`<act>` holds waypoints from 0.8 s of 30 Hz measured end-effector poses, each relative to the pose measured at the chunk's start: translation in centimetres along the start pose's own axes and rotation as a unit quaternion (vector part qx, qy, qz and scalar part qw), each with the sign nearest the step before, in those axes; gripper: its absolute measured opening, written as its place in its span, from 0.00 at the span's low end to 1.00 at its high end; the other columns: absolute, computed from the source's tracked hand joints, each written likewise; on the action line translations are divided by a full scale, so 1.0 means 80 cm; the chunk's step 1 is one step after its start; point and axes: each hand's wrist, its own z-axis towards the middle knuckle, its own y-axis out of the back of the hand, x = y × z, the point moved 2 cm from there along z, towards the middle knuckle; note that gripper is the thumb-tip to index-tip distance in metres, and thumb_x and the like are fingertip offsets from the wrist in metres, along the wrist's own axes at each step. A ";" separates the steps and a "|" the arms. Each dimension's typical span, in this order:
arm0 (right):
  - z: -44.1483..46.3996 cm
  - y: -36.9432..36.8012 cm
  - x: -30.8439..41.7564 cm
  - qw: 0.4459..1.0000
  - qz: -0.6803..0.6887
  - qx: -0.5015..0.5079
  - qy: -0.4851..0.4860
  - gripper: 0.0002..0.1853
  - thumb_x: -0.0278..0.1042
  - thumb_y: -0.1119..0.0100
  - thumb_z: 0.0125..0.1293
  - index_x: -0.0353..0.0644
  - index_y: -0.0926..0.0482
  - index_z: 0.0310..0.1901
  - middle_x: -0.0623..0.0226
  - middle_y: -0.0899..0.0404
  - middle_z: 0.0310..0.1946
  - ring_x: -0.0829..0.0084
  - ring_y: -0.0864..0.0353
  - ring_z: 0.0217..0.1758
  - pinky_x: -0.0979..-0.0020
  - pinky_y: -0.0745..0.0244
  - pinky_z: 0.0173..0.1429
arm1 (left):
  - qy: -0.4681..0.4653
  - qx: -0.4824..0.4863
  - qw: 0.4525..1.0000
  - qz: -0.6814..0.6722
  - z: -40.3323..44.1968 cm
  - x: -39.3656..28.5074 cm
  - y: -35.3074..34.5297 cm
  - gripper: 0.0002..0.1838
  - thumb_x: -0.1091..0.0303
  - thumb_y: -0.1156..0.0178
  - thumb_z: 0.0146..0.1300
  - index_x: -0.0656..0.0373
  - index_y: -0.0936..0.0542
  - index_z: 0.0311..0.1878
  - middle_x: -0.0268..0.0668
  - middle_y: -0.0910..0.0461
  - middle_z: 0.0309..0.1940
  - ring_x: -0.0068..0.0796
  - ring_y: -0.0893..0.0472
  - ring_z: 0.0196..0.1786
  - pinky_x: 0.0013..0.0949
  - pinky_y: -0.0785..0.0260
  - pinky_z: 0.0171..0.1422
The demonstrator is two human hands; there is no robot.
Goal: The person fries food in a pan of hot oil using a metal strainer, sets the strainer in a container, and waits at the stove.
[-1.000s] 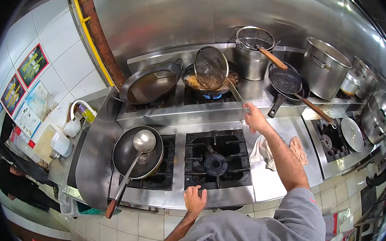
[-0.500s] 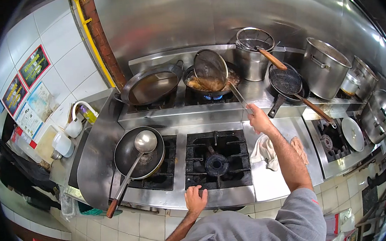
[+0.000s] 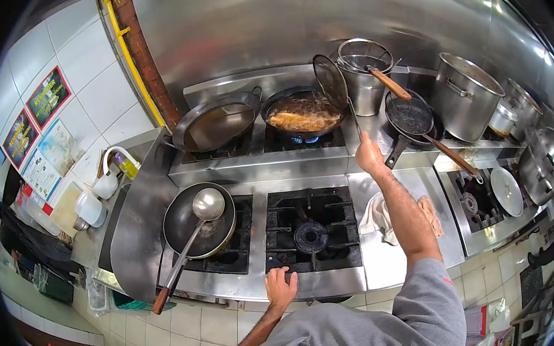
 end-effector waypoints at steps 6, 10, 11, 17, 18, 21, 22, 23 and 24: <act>0.021 -0.018 0.040 0.959 0.189 0.126 -0.170 0.19 0.22 0.56 0.59 0.38 0.37 0.54 0.48 0.24 0.26 0.59 0.25 0.15 0.60 0.30 0.14 | -0.002 0.001 1.000 -0.002 0.000 0.001 -0.001 0.17 0.58 0.38 0.55 0.57 0.24 0.45 0.39 0.29 0.40 0.40 0.28 0.47 0.44 0.39 0.49; 0.029 -0.058 0.054 0.908 0.319 0.135 -0.235 0.21 0.23 0.54 0.60 0.33 0.37 0.57 0.61 0.29 0.19 0.71 0.34 0.08 0.64 0.37 0.11 | -0.001 -0.001 1.000 -0.001 0.001 0.000 -0.001 0.17 0.58 0.39 0.55 0.57 0.24 0.44 0.38 0.29 0.39 0.39 0.28 0.47 0.43 0.39 0.48; 0.028 -0.060 0.065 0.908 0.320 0.137 -0.234 0.21 0.23 0.54 0.60 0.33 0.37 0.57 0.61 0.29 0.19 0.71 0.34 0.08 0.64 0.37 0.11 | 0.001 -0.002 1.000 0.000 0.001 0.000 0.000 0.17 0.58 0.39 0.55 0.57 0.24 0.44 0.38 0.29 0.39 0.39 0.28 0.47 0.43 0.39 0.48; 0.027 -0.080 0.091 0.810 0.487 0.177 -0.276 0.21 0.22 0.55 0.60 0.36 0.39 0.56 0.62 0.32 0.19 0.72 0.37 0.08 0.66 0.41 0.08 | -0.002 0.002 1.000 0.005 0.000 0.003 -0.003 0.17 0.58 0.39 0.55 0.57 0.24 0.44 0.38 0.29 0.38 0.39 0.28 0.46 0.43 0.39 0.47; 0.027 -0.080 0.096 0.801 0.501 0.179 -0.275 0.21 0.21 0.55 0.60 0.35 0.39 0.56 0.62 0.32 0.19 0.73 0.38 0.08 0.66 0.43 0.09 | -0.002 0.003 1.000 0.004 0.000 0.003 -0.003 0.17 0.58 0.39 0.55 0.57 0.24 0.44 0.38 0.29 0.38 0.39 0.28 0.46 0.43 0.39 0.47; 0.028 -0.078 0.107 0.795 0.511 0.183 -0.272 0.21 0.21 0.55 0.59 0.33 0.40 0.56 0.62 0.32 0.19 0.72 0.38 0.08 0.65 0.42 0.09 | -0.002 0.006 1.000 0.002 0.001 0.001 -0.002 0.17 0.58 0.38 0.55 0.57 0.24 0.44 0.38 0.29 0.39 0.40 0.28 0.46 0.42 0.39 0.47; 0.028 -0.076 0.109 0.795 0.511 0.182 -0.273 0.21 0.21 0.55 0.59 0.33 0.40 0.56 0.62 0.32 0.19 0.72 0.38 0.08 0.65 0.42 0.09 | 0.000 0.007 1.000 0.001 0.001 0.001 -0.002 0.17 0.58 0.38 0.55 0.57 0.24 0.44 0.38 0.29 0.39 0.40 0.28 0.46 0.42 0.39 0.48; 0.027 -0.074 0.110 0.795 0.512 0.186 -0.267 0.22 0.21 0.55 0.59 0.33 0.40 0.57 0.62 0.32 0.19 0.73 0.38 0.08 0.66 0.42 0.09 | -0.001 0.007 1.000 0.001 0.001 0.001 -0.002 0.17 0.58 0.38 0.55 0.57 0.24 0.44 0.38 0.29 0.39 0.40 0.28 0.46 0.42 0.39 0.48; 0.027 -0.072 0.112 0.795 0.514 0.191 -0.262 0.22 0.21 0.55 0.59 0.33 0.40 0.57 0.63 0.32 0.19 0.73 0.37 0.08 0.66 0.42 0.09 | -0.002 0.009 1.000 0.002 0.001 0.001 -0.002 0.17 0.58 0.38 0.55 0.57 0.24 0.44 0.39 0.29 0.39 0.40 0.28 0.46 0.42 0.39 0.48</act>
